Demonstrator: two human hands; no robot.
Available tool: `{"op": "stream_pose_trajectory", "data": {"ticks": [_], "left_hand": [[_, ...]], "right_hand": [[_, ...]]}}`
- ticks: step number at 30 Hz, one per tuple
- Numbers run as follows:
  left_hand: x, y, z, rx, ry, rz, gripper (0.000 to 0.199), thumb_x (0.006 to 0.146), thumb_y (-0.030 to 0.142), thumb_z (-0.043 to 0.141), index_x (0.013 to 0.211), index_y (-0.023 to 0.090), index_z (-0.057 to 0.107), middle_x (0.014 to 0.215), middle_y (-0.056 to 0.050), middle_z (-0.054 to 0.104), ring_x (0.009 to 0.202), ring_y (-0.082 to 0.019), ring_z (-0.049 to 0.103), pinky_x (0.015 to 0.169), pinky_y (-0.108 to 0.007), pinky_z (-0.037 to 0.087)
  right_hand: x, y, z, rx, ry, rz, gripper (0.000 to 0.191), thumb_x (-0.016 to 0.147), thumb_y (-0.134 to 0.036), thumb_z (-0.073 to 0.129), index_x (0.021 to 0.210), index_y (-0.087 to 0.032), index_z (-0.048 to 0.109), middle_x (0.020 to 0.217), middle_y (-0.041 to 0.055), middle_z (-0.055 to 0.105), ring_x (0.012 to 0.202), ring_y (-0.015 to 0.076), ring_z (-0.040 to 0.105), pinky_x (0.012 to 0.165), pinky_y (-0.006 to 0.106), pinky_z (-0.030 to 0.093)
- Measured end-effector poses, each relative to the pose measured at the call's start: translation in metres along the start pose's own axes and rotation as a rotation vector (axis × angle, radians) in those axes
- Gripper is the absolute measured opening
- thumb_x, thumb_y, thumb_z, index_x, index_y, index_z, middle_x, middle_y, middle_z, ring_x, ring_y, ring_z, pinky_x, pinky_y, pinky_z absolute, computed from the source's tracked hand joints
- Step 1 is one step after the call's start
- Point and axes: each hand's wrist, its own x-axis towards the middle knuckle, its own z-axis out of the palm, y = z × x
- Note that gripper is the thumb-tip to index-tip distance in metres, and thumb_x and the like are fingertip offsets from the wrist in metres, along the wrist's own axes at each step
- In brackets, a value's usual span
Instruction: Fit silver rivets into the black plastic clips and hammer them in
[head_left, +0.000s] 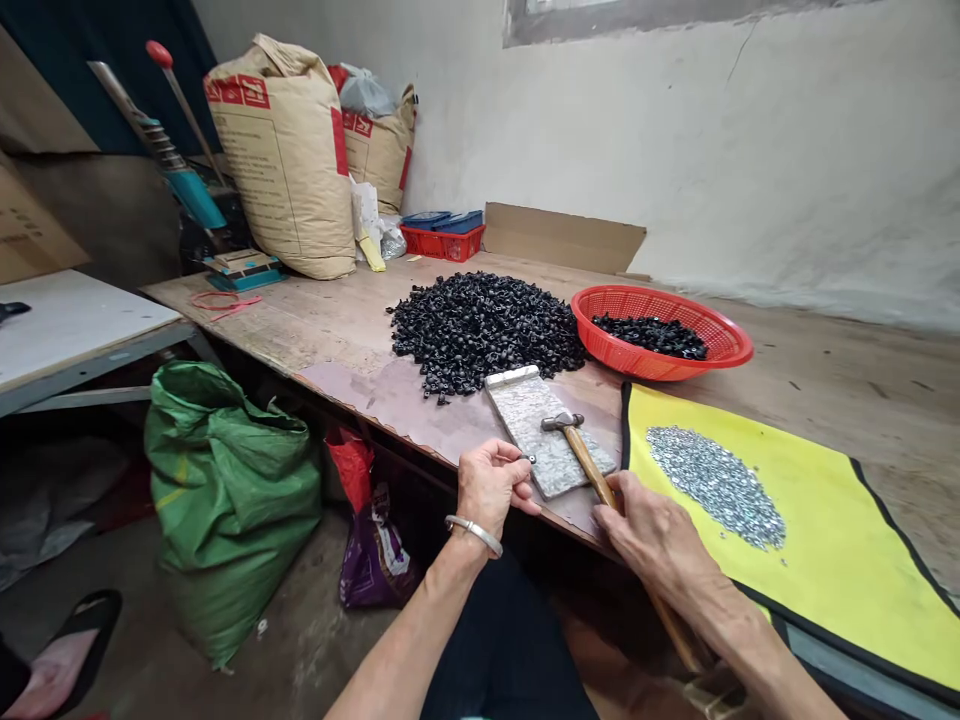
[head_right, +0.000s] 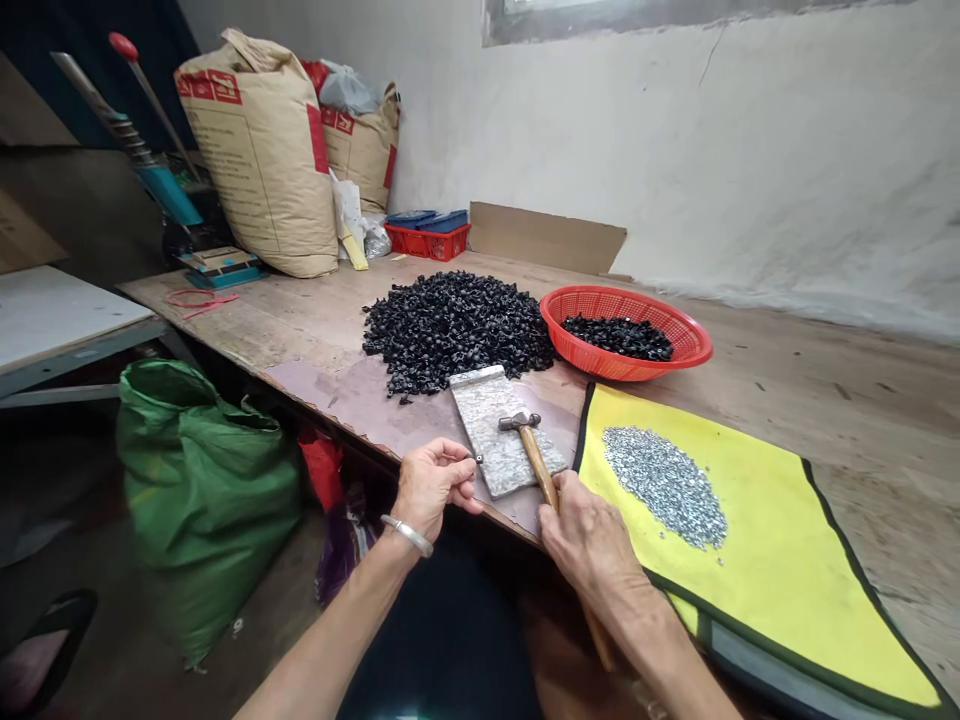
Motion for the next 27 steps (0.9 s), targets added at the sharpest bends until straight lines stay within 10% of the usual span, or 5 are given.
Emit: {"op": "stream_pose_trajectory", "data": {"ticks": [5,8,11,18,27], "left_hand": [[0.008,-0.002,0.004,0.051,0.032,-0.022,0.015,0.057,0.010,0.065,0.063,0.013,0.053,0.041,0.005,0.050,0.033,-0.010,0.049,0.031,-0.027,0.050],[0.009,-0.004,0.005,0.088,0.062,-0.039,0.015,0.057,0.008,0.065,0.061,0.013,0.052,0.040,0.004,0.050,0.032,-0.011,0.050,0.031,-0.027,0.049],[0.009,-0.005,0.007,0.101,0.092,-0.049,0.014,0.058,0.007,0.064,0.059,0.014,0.051,0.037,0.004,0.049,0.031,-0.011,0.050,0.030,-0.025,0.048],[0.012,-0.007,0.008,0.123,0.121,-0.091,0.015,0.058,0.006,0.064,0.059,0.014,0.051,0.033,0.004,0.049,0.029,-0.013,0.050,0.033,-0.026,0.048],[0.013,-0.004,0.007,0.095,0.112,-0.137,0.015,0.059,0.000,0.057,0.059,0.014,0.050,0.033,0.002,0.049,0.030,-0.014,0.052,0.035,-0.028,0.050]], "right_hand": [[-0.001,-0.001,-0.008,0.818,-0.449,0.438,0.017,0.066,-0.029,0.061,0.069,-0.019,0.048,0.055,-0.0031,0.047,0.042,0.0081,0.040,0.038,0.020,0.033],[-0.009,-0.001,-0.012,1.006,-0.463,0.559,0.023,0.066,-0.032,0.066,0.075,-0.016,0.052,0.059,-0.0042,0.047,0.040,0.0029,0.031,0.034,0.015,0.022],[-0.018,0.001,-0.012,0.778,-0.324,0.469,0.026,0.070,-0.039,0.063,0.065,-0.019,0.048,0.051,-0.0065,0.042,0.035,0.0029,0.024,0.032,0.016,0.016],[-0.035,0.004,0.001,-0.070,0.149,-0.193,0.025,0.081,-0.043,0.045,0.086,-0.022,0.060,0.060,0.0023,0.062,0.050,0.0173,0.057,0.049,0.027,0.041],[-0.045,-0.006,-0.001,-0.419,0.315,-0.368,0.032,0.089,-0.038,0.036,0.096,-0.020,0.061,0.069,0.0048,0.068,0.051,0.0187,0.062,0.046,0.027,0.040]]}}
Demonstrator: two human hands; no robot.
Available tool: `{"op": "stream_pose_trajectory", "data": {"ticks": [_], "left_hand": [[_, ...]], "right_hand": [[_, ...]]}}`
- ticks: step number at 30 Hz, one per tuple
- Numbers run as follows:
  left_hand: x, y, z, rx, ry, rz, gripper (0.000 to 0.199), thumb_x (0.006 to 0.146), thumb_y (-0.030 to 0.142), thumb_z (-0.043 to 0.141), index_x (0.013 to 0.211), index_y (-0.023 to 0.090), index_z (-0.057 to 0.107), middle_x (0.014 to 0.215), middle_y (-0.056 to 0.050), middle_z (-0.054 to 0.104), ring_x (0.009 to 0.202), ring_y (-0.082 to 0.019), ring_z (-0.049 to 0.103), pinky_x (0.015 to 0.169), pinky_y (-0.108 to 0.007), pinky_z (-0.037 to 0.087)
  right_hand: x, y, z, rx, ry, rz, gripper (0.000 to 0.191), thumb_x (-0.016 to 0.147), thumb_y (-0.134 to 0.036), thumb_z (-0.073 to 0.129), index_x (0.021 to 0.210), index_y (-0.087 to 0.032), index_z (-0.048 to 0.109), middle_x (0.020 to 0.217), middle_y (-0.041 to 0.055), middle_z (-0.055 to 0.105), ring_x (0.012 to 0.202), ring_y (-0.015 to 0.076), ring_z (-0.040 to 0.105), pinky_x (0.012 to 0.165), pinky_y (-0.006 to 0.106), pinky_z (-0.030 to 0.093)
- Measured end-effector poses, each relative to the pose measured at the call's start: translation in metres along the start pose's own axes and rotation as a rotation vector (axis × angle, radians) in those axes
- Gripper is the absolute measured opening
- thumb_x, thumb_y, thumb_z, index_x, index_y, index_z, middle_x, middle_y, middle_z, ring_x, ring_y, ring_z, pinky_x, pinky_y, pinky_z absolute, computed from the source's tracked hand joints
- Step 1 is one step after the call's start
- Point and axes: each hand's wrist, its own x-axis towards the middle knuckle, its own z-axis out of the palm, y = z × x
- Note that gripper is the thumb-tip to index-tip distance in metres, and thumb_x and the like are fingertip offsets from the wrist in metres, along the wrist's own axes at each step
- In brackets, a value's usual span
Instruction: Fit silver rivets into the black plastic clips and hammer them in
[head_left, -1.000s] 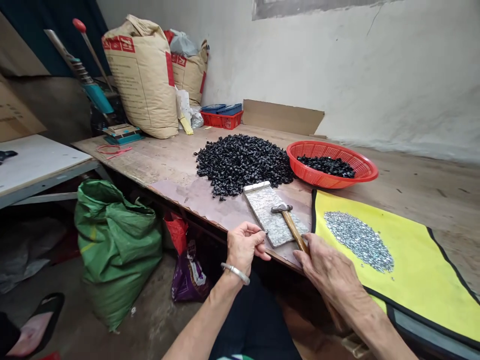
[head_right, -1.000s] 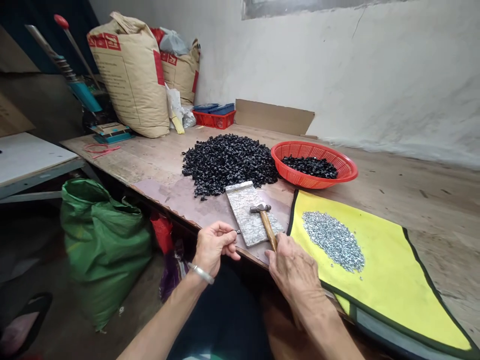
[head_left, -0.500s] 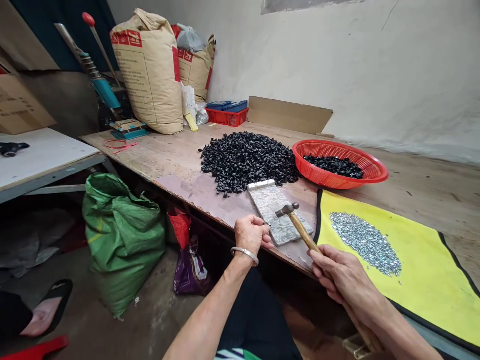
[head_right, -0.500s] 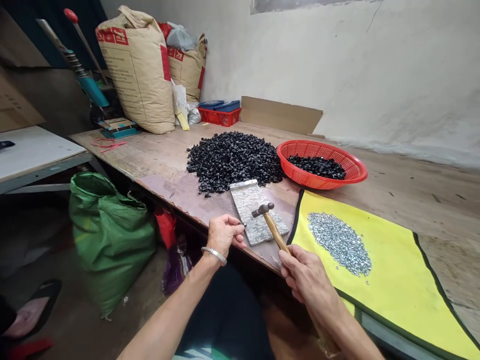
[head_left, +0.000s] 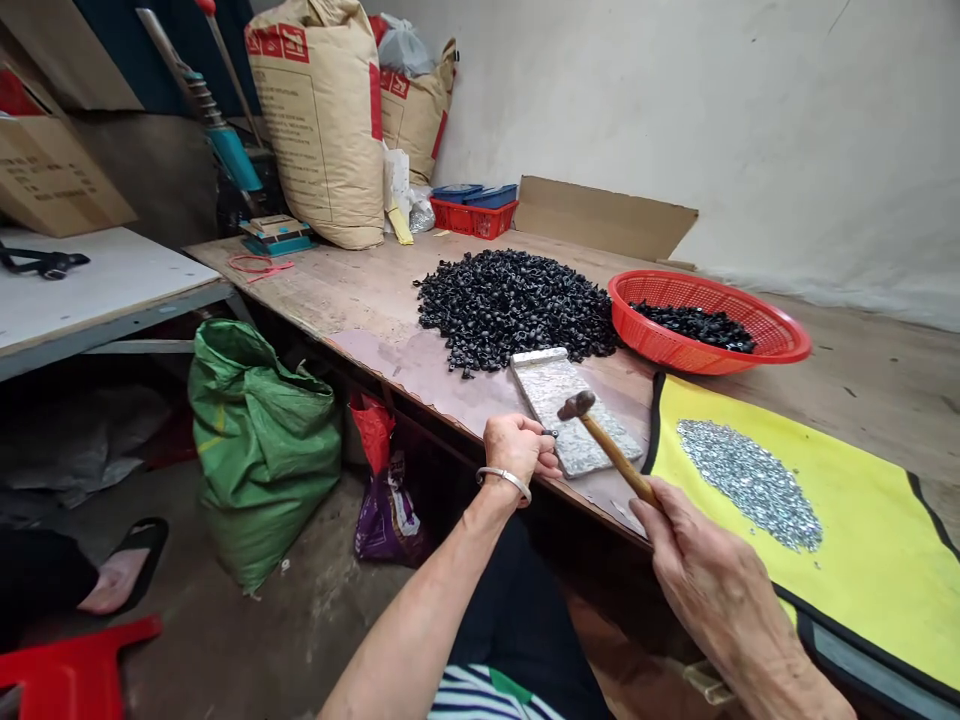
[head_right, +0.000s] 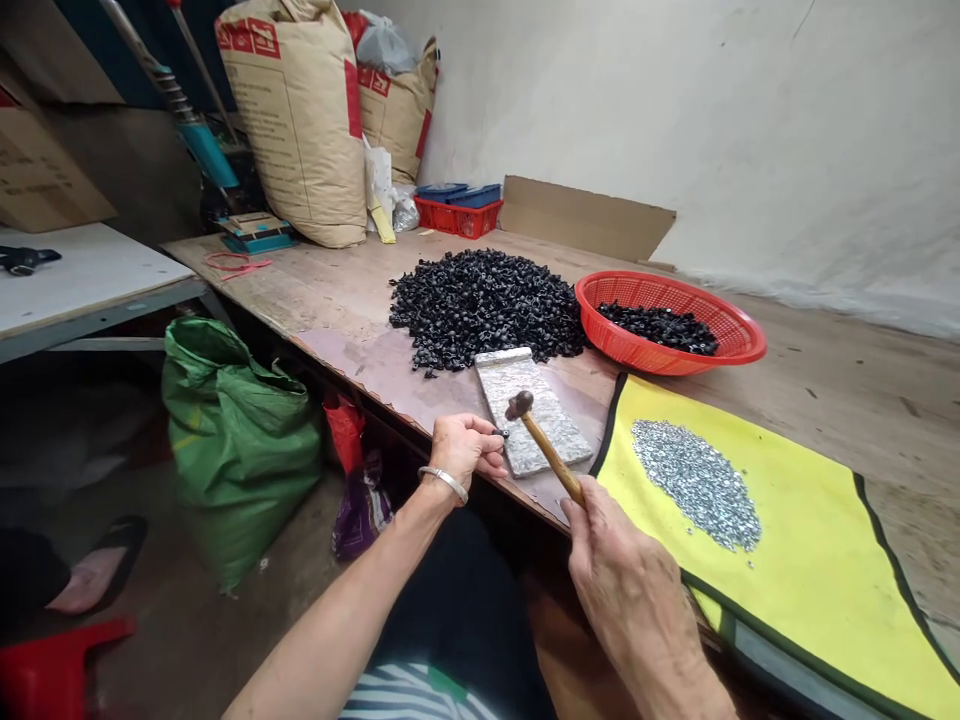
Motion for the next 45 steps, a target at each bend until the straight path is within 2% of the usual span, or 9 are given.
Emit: {"op": "stream_pose_trajectory", "data": {"ticks": [4,9,15,21,26,32,39,41,45], "left_hand": [[-0.001,0.001,0.001,-0.004,0.010,-0.014,0.018,0.058,-0.001,0.060,0.057,0.014,0.050,0.032,0.002,0.049,0.030,-0.014,0.051,0.034,-0.027,0.048],[-0.002,0.003,0.003,-0.008,0.044,-0.020,0.020,0.059,-0.001,0.060,0.054,0.014,0.049,0.029,0.003,0.045,0.028,-0.014,0.049,0.033,-0.026,0.047],[-0.001,0.003,0.002,-0.010,0.032,-0.030,0.019,0.059,0.000,0.062,0.057,0.014,0.050,0.031,0.002,0.048,0.031,-0.015,0.052,0.035,-0.028,0.049],[-0.001,0.004,0.002,0.007,0.040,-0.038,0.018,0.060,0.000,0.060,0.057,0.014,0.050,0.030,0.002,0.048,0.027,-0.016,0.051,0.032,-0.027,0.046],[-0.001,0.005,0.001,0.016,0.032,-0.044,0.019,0.059,0.002,0.064,0.056,0.015,0.050,0.029,0.001,0.048,0.028,-0.017,0.052,0.033,-0.026,0.046],[0.001,0.003,0.001,0.009,0.022,-0.027,0.018,0.060,0.002,0.061,0.055,0.015,0.049,0.029,0.000,0.048,0.027,-0.019,0.051,0.030,-0.027,0.043],[-0.014,-0.002,-0.018,-0.102,-0.096,0.074,0.015,0.060,0.004,0.063,0.060,0.013,0.051,0.040,0.001,0.055,0.033,-0.012,0.052,0.039,-0.029,0.052],[-0.026,-0.004,-0.032,-0.176,-0.241,0.138,0.014,0.060,0.009,0.068,0.063,0.011,0.055,0.047,0.000,0.058,0.037,-0.012,0.054,0.041,-0.030,0.054],[-0.050,-0.007,-0.061,-0.316,-0.474,0.168,0.019,0.060,0.018,0.074,0.065,0.010,0.058,0.057,-0.004,0.064,0.038,-0.012,0.056,0.038,-0.030,0.054]], "right_hand": [[-0.004,-0.006,-0.003,-0.002,0.178,0.018,0.034,0.088,-0.038,0.041,0.109,-0.018,0.060,0.083,0.0076,0.071,0.059,0.0186,0.064,0.054,0.027,0.045],[-0.006,-0.010,0.006,-0.285,0.013,-0.099,0.031,0.088,-0.028,0.037,0.094,-0.019,0.066,0.053,0.0027,0.062,0.035,0.0182,0.052,0.037,0.029,0.030],[-0.005,-0.013,-0.002,-0.095,0.244,-0.069,0.033,0.089,-0.031,0.044,0.114,-0.015,0.059,0.093,0.0106,0.071,0.068,0.0205,0.067,0.060,0.028,0.047],[-0.013,-0.012,0.008,-0.287,-0.008,-0.042,0.029,0.089,-0.026,0.039,0.099,-0.018,0.065,0.058,0.0037,0.065,0.038,0.0190,0.056,0.038,0.028,0.035],[-0.014,-0.013,0.007,-0.204,0.261,-0.008,0.034,0.088,-0.031,0.045,0.116,-0.014,0.057,0.090,0.0112,0.071,0.060,0.0206,0.065,0.053,0.028,0.045],[-0.006,-0.011,0.016,-0.151,-0.067,0.111,0.028,0.085,-0.028,0.039,0.092,-0.017,0.063,0.057,0.0066,0.064,0.043,0.0196,0.057,0.041,0.027,0.035],[0.024,-0.001,0.015,0.782,-0.400,0.576,0.021,0.075,-0.039,0.046,0.085,-0.020,0.049,0.043,-0.0065,0.047,0.033,0.0142,0.043,0.038,0.026,0.035],[0.031,-0.001,0.016,0.698,-0.398,0.550,0.019,0.075,-0.035,0.045,0.084,-0.020,0.050,0.045,-0.0054,0.049,0.035,0.0147,0.046,0.041,0.027,0.037],[0.038,-0.001,0.018,0.166,-0.277,0.381,0.012,0.075,-0.026,0.046,0.074,-0.020,0.057,0.054,0.0031,0.056,0.051,0.0195,0.054,0.052,0.032,0.040]]}}
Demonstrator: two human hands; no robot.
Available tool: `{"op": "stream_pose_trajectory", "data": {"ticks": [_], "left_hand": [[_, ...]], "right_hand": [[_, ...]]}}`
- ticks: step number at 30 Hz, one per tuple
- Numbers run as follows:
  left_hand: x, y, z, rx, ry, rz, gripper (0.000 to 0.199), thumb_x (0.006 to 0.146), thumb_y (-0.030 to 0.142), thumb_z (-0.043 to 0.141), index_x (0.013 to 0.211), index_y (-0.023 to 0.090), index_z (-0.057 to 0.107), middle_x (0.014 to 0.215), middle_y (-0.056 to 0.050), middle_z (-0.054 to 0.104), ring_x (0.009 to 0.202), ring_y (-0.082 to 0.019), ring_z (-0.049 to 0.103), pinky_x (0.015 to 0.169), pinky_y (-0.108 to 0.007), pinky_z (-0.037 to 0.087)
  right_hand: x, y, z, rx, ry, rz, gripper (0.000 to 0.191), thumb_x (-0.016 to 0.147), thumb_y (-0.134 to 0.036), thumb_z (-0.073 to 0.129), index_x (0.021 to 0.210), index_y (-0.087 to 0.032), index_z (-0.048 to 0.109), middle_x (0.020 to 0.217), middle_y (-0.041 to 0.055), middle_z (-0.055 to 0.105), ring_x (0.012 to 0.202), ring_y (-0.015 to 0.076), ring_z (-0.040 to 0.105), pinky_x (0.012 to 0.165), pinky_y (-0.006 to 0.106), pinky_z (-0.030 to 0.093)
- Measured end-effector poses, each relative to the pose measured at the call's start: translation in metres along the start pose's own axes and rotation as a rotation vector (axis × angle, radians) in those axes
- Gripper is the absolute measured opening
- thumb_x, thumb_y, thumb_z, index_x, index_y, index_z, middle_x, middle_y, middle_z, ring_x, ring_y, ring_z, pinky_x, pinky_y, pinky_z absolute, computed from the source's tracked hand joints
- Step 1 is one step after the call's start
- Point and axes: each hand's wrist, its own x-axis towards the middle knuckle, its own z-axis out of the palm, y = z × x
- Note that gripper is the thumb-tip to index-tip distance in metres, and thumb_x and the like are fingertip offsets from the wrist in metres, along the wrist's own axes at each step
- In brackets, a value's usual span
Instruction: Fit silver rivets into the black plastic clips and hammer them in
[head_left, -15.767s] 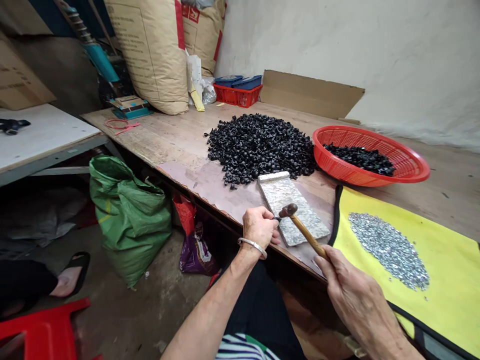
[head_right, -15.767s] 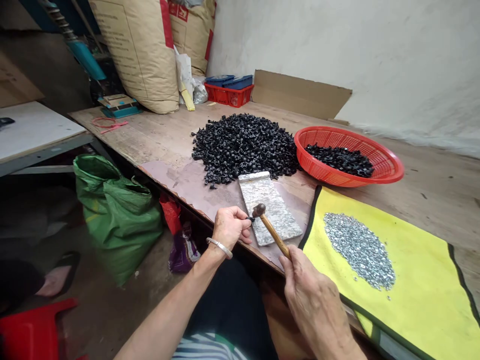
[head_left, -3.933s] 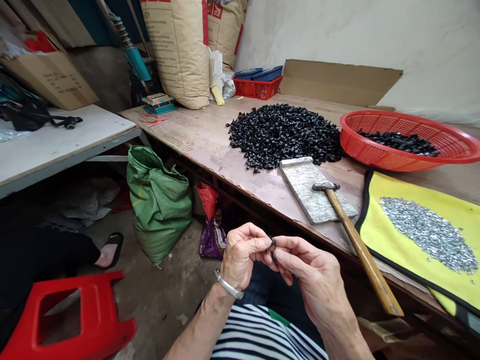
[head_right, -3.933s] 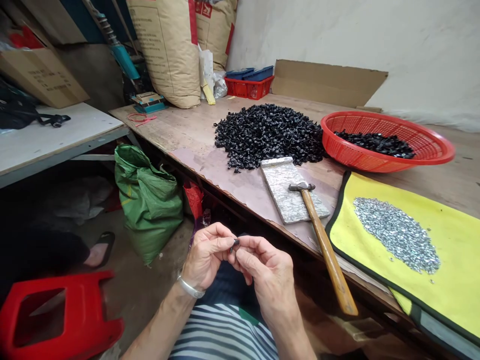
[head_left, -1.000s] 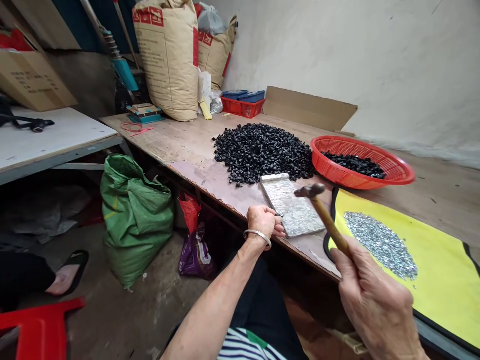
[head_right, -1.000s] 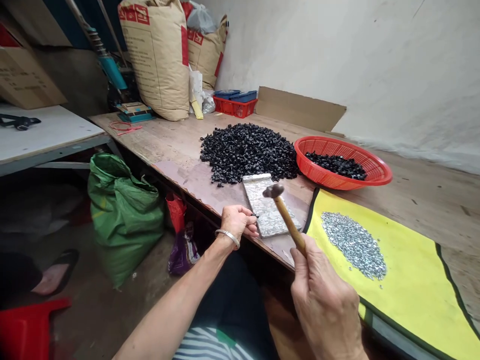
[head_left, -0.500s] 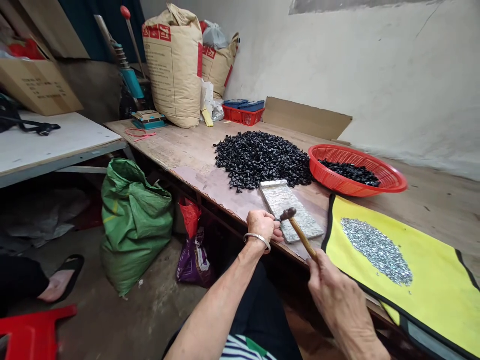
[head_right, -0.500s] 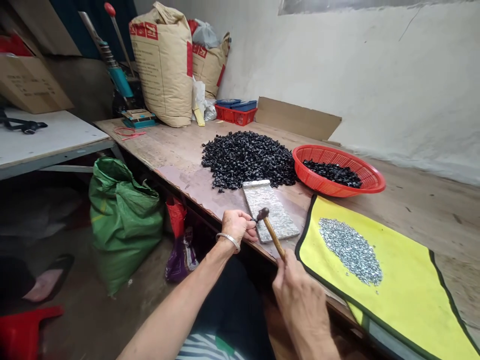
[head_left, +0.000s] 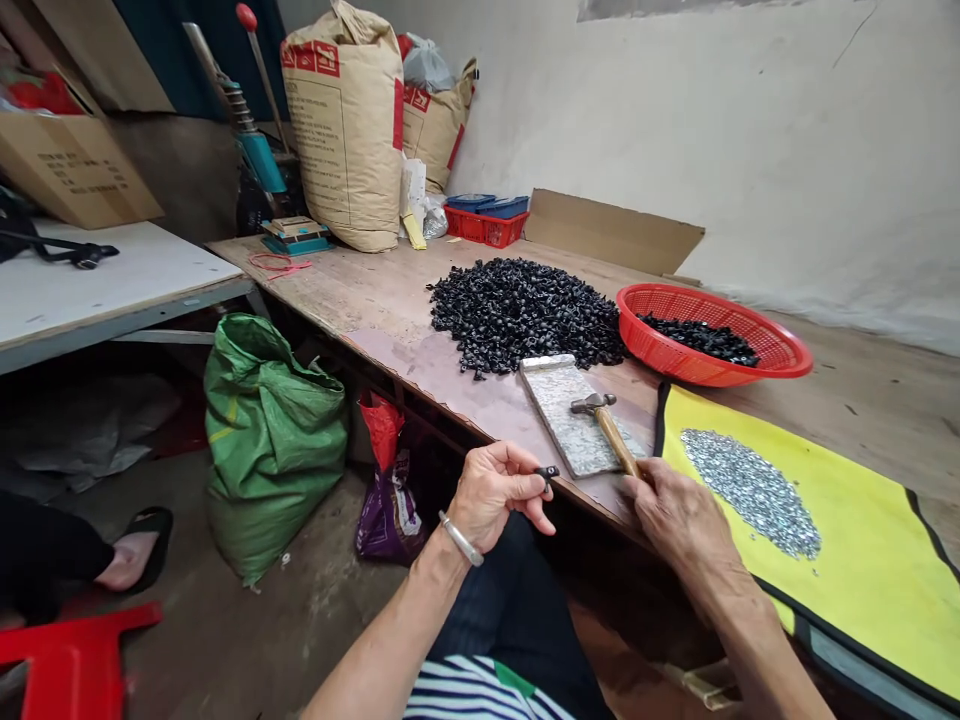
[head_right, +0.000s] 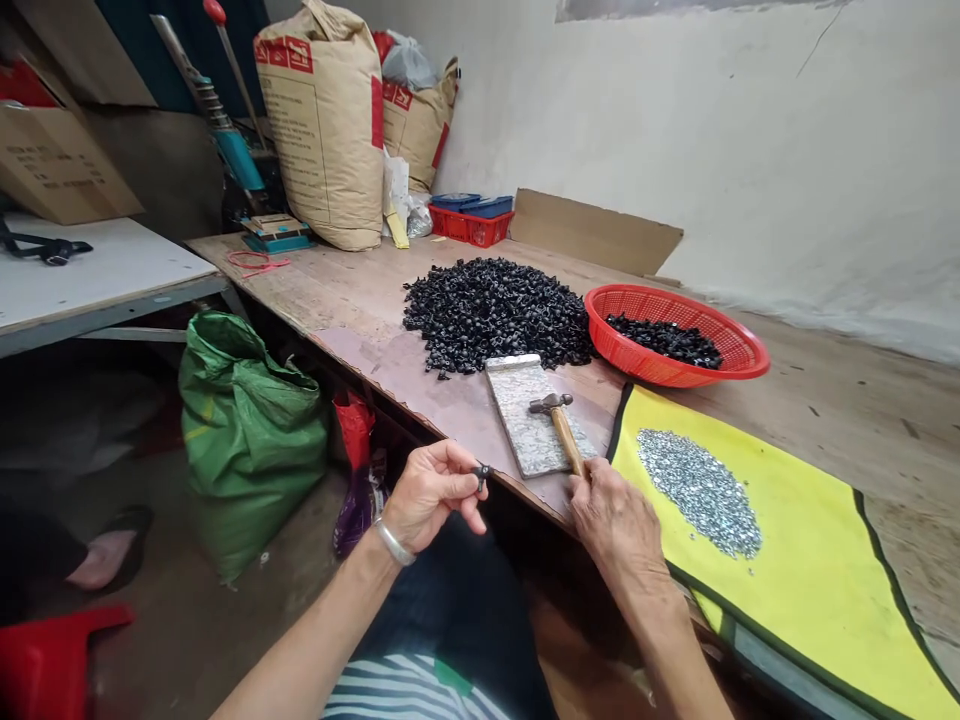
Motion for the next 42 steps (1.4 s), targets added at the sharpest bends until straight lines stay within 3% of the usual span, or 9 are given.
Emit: {"op": "stream_pose_trajectory", "data": {"ticks": [4,6,9,12,20,26,32,38,42], "left_hand": [[-0.020,0.002,-0.010,-0.112,-0.048,-0.030,0.017,0.062,0.016,0.074,0.066,0.010,0.058,0.057,-0.005,0.066,0.039,-0.014,0.058,0.037,-0.029,0.054],[-0.025,-0.001,-0.014,-0.159,-0.071,-0.037,0.017,0.063,0.015,0.074,0.066,0.010,0.058,0.057,-0.005,0.067,0.038,-0.014,0.059,0.035,-0.028,0.054],[-0.027,-0.007,-0.017,-0.197,-0.106,-0.038,0.017,0.062,0.014,0.074,0.066,0.008,0.059,0.058,-0.007,0.067,0.037,-0.015,0.059,0.034,-0.028,0.053],[-0.028,-0.011,-0.020,-0.216,-0.105,-0.025,0.015,0.062,0.012,0.074,0.067,0.008,0.060,0.058,-0.005,0.067,0.037,-0.015,0.059,0.035,-0.028,0.054],[-0.033,-0.013,-0.026,-0.137,-0.032,0.016,0.015,0.059,0.014,0.076,0.066,0.010,0.064,0.055,-0.002,0.064,0.037,-0.016,0.058,0.033,-0.027,0.051],[-0.040,-0.003,-0.020,0.128,0.054,0.223,0.007,0.064,0.010,0.073,0.068,0.015,0.070,0.059,0.000,0.063,0.049,-0.012,0.060,0.048,-0.023,0.051],[-0.045,0.005,-0.015,0.403,0.013,0.453,0.009,0.071,0.009,0.068,0.071,0.017,0.071,0.067,-0.001,0.063,0.054,-0.010,0.057,0.050,-0.023,0.048],[-0.048,0.007,-0.015,0.710,-0.030,0.706,0.013,0.077,0.008,0.061,0.080,0.018,0.069,0.074,-0.003,0.063,0.060,-0.010,0.058,0.053,-0.022,0.049],[-0.049,0.007,-0.015,0.824,-0.041,0.791,0.018,0.078,0.003,0.057,0.084,0.018,0.067,0.075,-0.003,0.062,0.061,-0.010,0.058,0.053,-0.021,0.049]], "right_hand": [[-0.015,-0.003,0.005,-0.309,0.232,-0.213,0.019,0.078,-0.028,0.047,0.069,-0.018,0.061,0.072,0.0113,0.062,0.074,0.0269,0.058,0.063,0.037,0.042],[-0.033,-0.011,0.009,-0.079,0.237,-0.296,0.020,0.078,-0.032,0.050,0.074,-0.019,0.064,0.077,0.0104,0.064,0.078,0.0257,0.059,0.068,0.037,0.045],[-0.062,-0.030,0.017,0.485,-0.021,-0.279,0.022,0.078,-0.037,0.056,0.086,-0.020,0.066,0.081,0.0061,0.066,0.071,0.0193,0.061,0.064,0.031,0.049],[-0.083,-0.048,0.027,0.815,-0.212,-0.200,0.023,0.078,-0.035,0.061,0.095,-0.020,0.065,0.077,0.0029,0.064,0.064,0.0148,0.059,0.056,0.026,0.048],[-0.091,-0.060,0.041,0.856,-0.064,-0.324,0.014,0.079,-0.023,0.062,0.093,-0.021,0.063,0.070,-0.0018,0.057,0.058,0.0103,0.056,0.052,0.023,0.048],[-0.094,-0.059,0.046,0.861,0.005,-0.373,0.023,0.079,-0.019,0.063,0.101,-0.023,0.062,0.079,-0.0005,0.061,0.067,0.0134,0.063,0.064,0.028,0.055],[-0.097,-0.058,0.050,0.928,0.006,-0.309,0.021,0.078,-0.019,0.063,0.098,-0.025,0.064,0.081,-0.0011,0.064,0.069,0.0136,0.064,0.067,0.029,0.055],[-0.098,-0.062,0.042,0.934,0.028,-0.251,0.016,0.076,-0.021,0.066,0.092,-0.025,0.067,0.075,-0.0024,0.065,0.059,0.0098,0.058,0.053,0.022,0.049],[-0.097,-0.062,0.040,0.937,0.026,-0.237,0.016,0.076,-0.023,0.065,0.091,-0.025,0.068,0.073,-0.0027,0.064,0.052,0.0075,0.051,0.043,0.019,0.042]]}}
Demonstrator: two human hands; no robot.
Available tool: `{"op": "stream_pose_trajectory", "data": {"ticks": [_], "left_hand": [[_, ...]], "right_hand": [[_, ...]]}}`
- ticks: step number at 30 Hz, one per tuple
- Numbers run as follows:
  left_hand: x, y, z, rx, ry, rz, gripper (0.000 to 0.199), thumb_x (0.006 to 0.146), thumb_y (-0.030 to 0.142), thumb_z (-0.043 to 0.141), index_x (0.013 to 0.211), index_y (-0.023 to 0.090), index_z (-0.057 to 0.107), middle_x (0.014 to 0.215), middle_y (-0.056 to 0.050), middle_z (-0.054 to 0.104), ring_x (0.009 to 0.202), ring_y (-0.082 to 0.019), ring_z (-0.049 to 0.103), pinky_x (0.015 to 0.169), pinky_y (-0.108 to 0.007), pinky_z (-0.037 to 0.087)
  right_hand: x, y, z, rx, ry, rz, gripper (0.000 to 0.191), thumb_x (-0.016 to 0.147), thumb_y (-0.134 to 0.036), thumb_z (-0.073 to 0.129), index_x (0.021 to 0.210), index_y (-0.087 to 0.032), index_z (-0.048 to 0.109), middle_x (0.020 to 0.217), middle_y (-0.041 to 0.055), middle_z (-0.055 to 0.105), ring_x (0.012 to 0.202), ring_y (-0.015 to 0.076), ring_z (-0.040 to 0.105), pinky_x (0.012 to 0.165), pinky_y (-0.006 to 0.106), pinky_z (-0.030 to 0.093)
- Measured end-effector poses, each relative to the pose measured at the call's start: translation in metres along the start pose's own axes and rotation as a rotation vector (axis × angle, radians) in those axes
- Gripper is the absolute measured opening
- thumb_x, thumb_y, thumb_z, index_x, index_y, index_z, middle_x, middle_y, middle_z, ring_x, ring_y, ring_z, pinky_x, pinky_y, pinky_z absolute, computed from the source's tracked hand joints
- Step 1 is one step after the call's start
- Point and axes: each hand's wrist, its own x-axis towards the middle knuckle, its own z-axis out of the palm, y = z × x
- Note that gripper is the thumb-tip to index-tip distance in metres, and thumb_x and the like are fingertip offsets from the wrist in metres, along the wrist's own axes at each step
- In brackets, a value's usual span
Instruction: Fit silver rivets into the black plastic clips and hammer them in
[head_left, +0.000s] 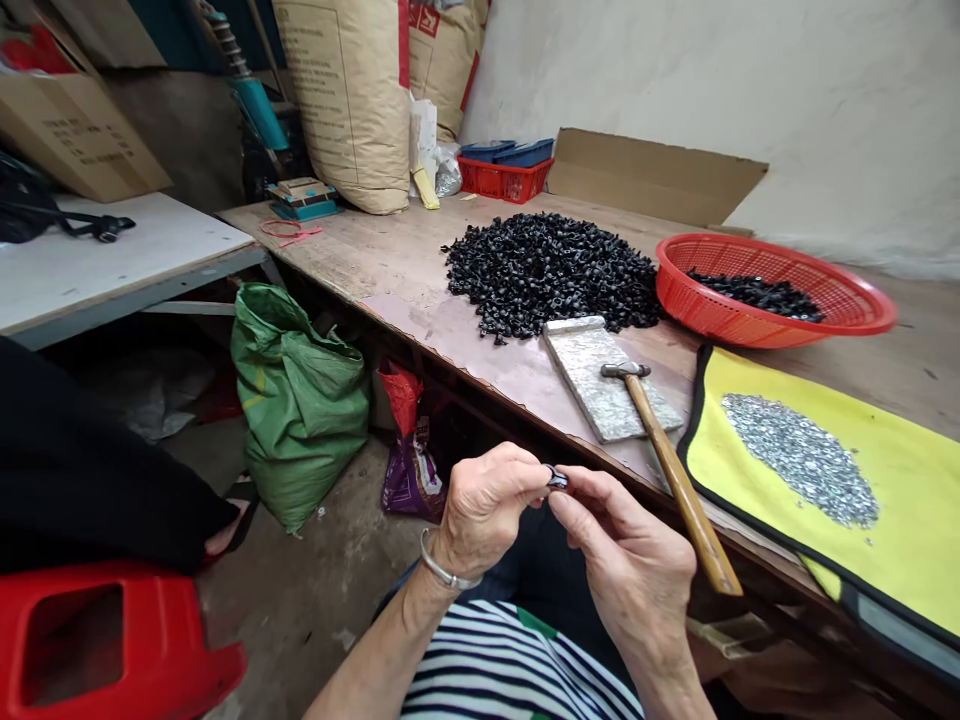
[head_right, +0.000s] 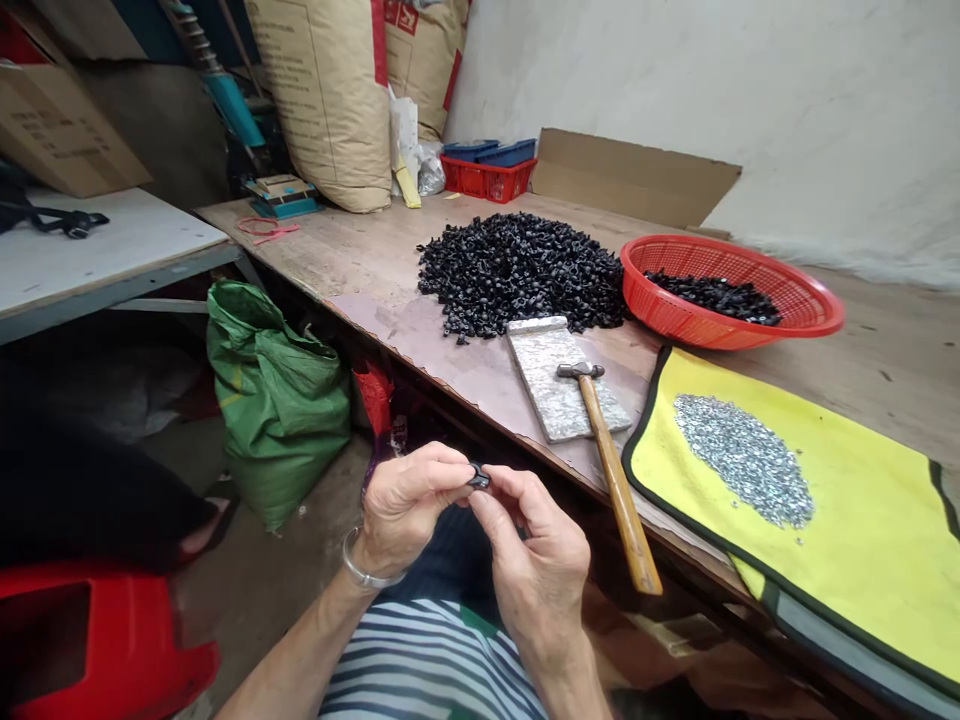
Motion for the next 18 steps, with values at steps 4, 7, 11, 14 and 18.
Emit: {"op": "stream_pose_trajectory", "data": {"ticks": [4,7,11,14,18], "left_hand": [[-0.001,0.001,0.001,0.044,-0.006,0.012,0.022,0.080,0.002,0.053,0.085,0.018,0.067,0.075,-0.003,0.062,0.059,-0.009,0.056,0.052,-0.020,0.049],[-0.001,0.003,0.002,0.066,0.005,0.035,0.021,0.080,0.002,0.054,0.086,0.017,0.068,0.074,-0.003,0.062,0.060,-0.009,0.056,0.052,-0.020,0.049],[-0.001,0.009,0.004,0.029,0.037,-0.016,0.019,0.078,0.006,0.058,0.084,0.018,0.071,0.071,-0.003,0.063,0.061,-0.011,0.058,0.054,-0.021,0.049],[-0.003,0.013,0.007,-0.049,0.064,-0.164,0.018,0.076,0.010,0.063,0.088,0.020,0.071,0.071,-0.002,0.065,0.060,-0.012,0.060,0.056,-0.024,0.050],[-0.004,0.016,0.008,-0.124,0.092,-0.278,0.016,0.075,0.013,0.065,0.087,0.021,0.071,0.074,-0.002,0.067,0.061,-0.014,0.063,0.058,-0.026,0.052]], "right_hand": [[-0.001,0.006,-0.003,0.033,-0.021,0.040,0.016,0.079,-0.024,0.062,0.094,-0.026,0.068,0.070,-0.0027,0.062,0.053,0.0080,0.050,0.045,0.020,0.042],[-0.001,0.009,-0.004,0.084,-0.038,0.082,0.016,0.080,-0.026,0.061,0.094,-0.024,0.069,0.072,-0.0013,0.061,0.056,0.0091,0.051,0.047,0.021,0.043],[0.000,0.009,-0.004,0.214,-0.038,0.165,0.013,0.079,-0.026,0.063,0.089,-0.021,0.069,0.068,-0.0005,0.058,0.055,0.0098,0.051,0.047,0.022,0.042],[0.001,0.008,-0.002,0.300,-0.036,0.170,0.012,0.078,-0.024,0.063,0.089,-0.020,0.068,0.070,-0.0004,0.057,0.055,0.0095,0.051,0.049,0.023,0.042],[0.000,0.011,-0.001,0.400,-0.053,0.167,0.012,0.079,-0.021,0.062,0.090,-0.020,0.068,0.070,-0.0004,0.056,0.055,0.0097,0.050,0.049,0.024,0.041]]}}
